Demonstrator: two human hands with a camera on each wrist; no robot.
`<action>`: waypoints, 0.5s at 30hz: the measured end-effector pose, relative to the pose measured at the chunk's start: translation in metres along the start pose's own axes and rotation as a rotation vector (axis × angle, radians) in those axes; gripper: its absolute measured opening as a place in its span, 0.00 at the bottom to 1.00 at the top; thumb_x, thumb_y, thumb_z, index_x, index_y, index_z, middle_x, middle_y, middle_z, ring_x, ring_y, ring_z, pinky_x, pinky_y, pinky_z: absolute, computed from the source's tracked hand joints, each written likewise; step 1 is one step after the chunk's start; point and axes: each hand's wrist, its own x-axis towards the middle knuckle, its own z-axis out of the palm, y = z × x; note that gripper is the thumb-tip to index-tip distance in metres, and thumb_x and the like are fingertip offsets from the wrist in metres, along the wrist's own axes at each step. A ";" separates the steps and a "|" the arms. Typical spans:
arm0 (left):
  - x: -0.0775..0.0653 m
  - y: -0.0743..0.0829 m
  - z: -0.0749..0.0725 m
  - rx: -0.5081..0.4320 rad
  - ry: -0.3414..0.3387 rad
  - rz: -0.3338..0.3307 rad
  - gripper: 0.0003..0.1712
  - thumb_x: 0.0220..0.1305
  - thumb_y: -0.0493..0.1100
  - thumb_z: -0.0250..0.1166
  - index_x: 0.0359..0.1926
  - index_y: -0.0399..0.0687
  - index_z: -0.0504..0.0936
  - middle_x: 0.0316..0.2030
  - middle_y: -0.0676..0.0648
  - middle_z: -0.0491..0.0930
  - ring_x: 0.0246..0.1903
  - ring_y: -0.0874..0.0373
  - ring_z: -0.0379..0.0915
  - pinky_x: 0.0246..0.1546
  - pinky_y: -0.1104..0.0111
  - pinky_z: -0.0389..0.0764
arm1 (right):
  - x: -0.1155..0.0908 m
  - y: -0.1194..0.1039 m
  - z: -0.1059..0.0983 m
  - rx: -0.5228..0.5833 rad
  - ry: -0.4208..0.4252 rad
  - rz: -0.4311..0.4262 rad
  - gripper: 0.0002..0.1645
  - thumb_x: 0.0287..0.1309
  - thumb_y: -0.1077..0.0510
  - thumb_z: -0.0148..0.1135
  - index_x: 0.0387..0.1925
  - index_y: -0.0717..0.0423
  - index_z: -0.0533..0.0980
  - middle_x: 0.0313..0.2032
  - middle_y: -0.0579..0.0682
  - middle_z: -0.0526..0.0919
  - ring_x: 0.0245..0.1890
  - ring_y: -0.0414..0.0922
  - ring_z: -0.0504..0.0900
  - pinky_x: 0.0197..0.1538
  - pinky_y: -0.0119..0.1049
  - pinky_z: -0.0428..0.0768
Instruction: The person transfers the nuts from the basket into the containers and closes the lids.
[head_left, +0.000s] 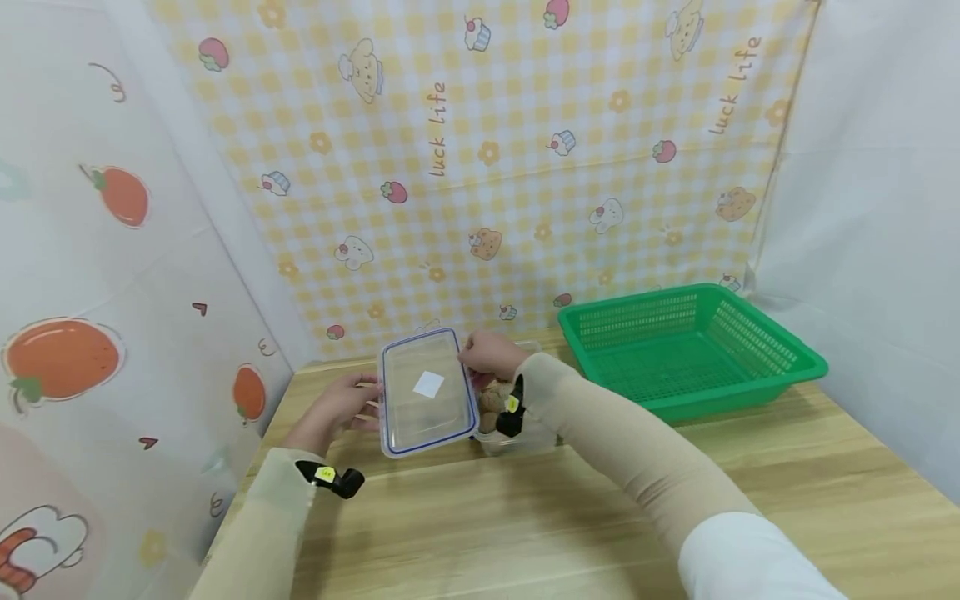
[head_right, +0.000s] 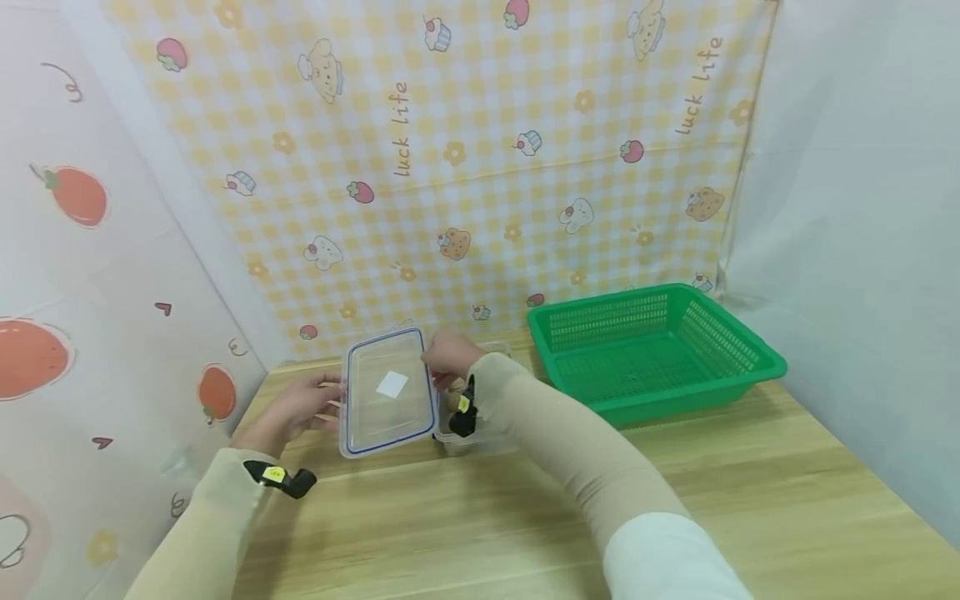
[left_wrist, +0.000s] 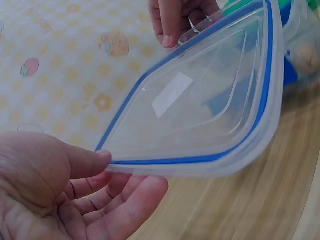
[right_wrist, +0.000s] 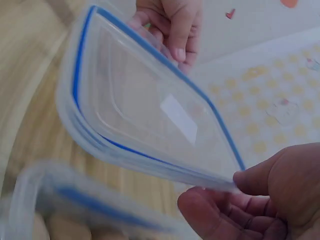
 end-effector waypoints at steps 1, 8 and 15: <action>0.000 0.003 0.005 -0.011 -0.009 0.008 0.21 0.80 0.40 0.51 0.66 0.34 0.65 0.40 0.42 0.77 0.31 0.56 0.79 0.33 0.59 0.88 | -0.005 0.003 -0.007 0.007 0.000 -0.011 0.12 0.75 0.58 0.52 0.35 0.61 0.74 0.25 0.54 0.78 0.20 0.47 0.81 0.40 0.50 0.88; 0.005 0.024 0.040 -0.049 -0.069 0.050 0.14 0.81 0.42 0.50 0.60 0.41 0.67 0.37 0.43 0.74 0.30 0.54 0.80 0.32 0.59 0.88 | -0.026 0.026 -0.044 0.043 0.047 -0.013 0.14 0.77 0.52 0.52 0.43 0.60 0.75 0.28 0.57 0.79 0.21 0.47 0.81 0.36 0.47 0.88; 0.007 0.045 0.067 -0.076 -0.073 0.075 0.14 0.80 0.43 0.51 0.60 0.42 0.66 0.31 0.45 0.71 0.27 0.55 0.79 0.31 0.58 0.88 | -0.044 0.039 -0.069 0.000 0.129 -0.029 0.15 0.77 0.50 0.52 0.40 0.58 0.75 0.22 0.55 0.78 0.18 0.47 0.78 0.26 0.42 0.85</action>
